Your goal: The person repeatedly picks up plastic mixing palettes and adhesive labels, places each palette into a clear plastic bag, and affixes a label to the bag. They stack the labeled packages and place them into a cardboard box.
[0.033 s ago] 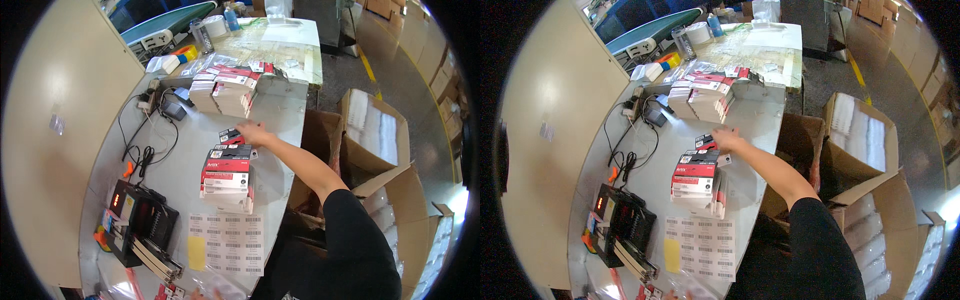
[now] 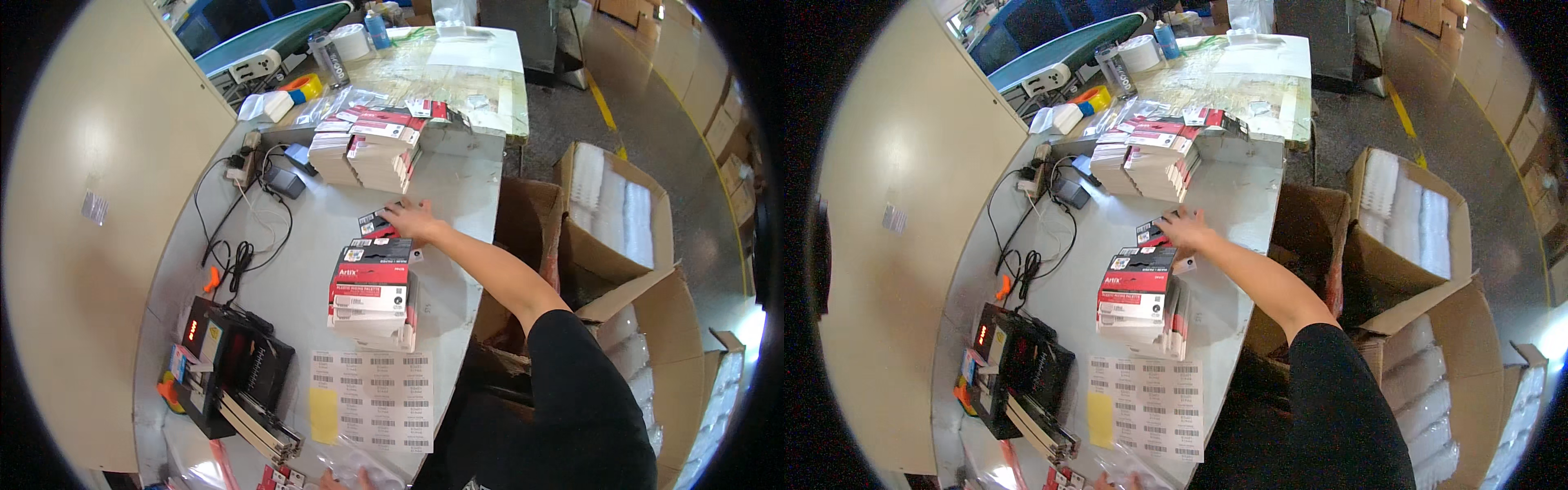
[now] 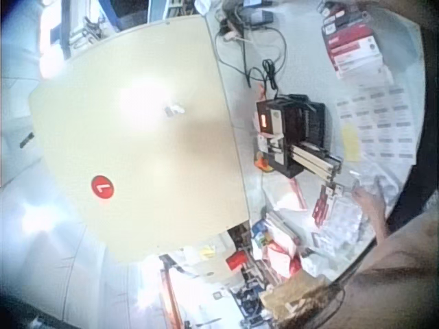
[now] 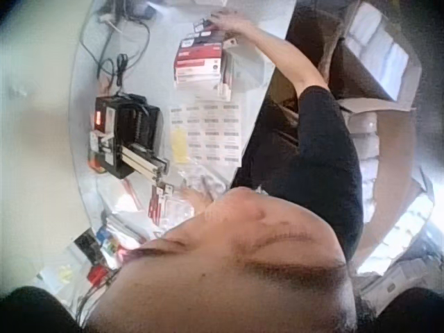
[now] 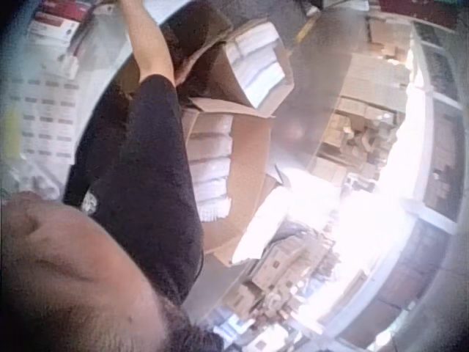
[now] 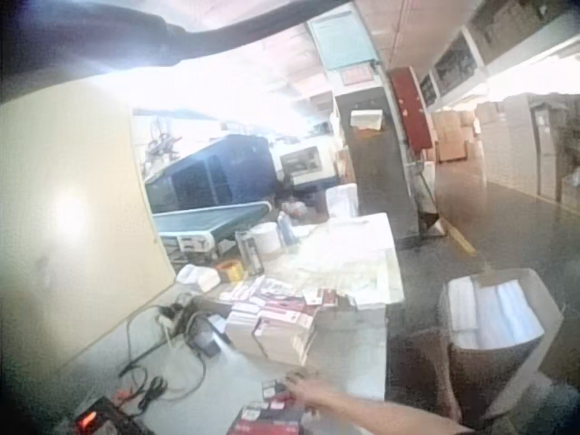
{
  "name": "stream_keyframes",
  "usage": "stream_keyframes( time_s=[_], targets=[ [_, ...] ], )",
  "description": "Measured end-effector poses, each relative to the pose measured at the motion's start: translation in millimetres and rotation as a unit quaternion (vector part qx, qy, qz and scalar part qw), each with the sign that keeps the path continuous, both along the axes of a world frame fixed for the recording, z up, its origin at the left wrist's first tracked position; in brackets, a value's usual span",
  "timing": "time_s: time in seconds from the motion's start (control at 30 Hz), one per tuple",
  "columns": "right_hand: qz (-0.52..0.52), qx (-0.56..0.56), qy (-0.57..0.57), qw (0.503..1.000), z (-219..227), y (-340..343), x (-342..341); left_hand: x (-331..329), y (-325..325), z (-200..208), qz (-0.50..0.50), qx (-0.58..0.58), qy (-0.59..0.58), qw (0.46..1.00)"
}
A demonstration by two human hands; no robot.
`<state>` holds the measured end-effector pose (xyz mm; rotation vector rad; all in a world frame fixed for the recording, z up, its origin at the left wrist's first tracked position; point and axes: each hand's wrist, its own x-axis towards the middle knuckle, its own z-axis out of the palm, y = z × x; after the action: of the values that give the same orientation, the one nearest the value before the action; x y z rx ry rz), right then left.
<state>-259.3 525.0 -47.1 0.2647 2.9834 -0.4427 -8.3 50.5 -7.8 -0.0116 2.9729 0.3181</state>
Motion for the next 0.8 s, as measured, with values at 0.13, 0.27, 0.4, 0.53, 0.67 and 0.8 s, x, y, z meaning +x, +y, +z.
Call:
stream_keyframes(
  time_s=[0.13, 0.27, 0.4, 0.53, 0.67, 0.8],
  targets=[
    [0.036, 0.04, 0.027, 0.998, -10, 0, 5, 2, 11, 8, 0.031, 0.034, -0.009, 0.999],
    [0.045, 0.032, -0.002, 0.998, 17, 11, 31, 0, 5, 4, 0.056, 0.094, -0.002, 0.994],
    [-0.007, 0.096, -0.058, 0.994, 34, 9, 73, 4, -6, -8, 0.007, 0.035, 0.072, 0.997],
    [-0.054, 0.06, 0.04, 0.996, 42, 19, 104, 4, -14, -20, 0.061, 0.095, 0.072, 0.991],
    [-0.062, -0.017, 0.098, 0.993, 45, 25, 107, -5, -18, -25, 0.191, 0.211, 0.077, 0.955],
    [-0.097, 0.052, 0.016, 0.994, 37, 10, 85, -11, -16, -21, 0.223, 0.226, 0.058, 0.946]
  ],
)
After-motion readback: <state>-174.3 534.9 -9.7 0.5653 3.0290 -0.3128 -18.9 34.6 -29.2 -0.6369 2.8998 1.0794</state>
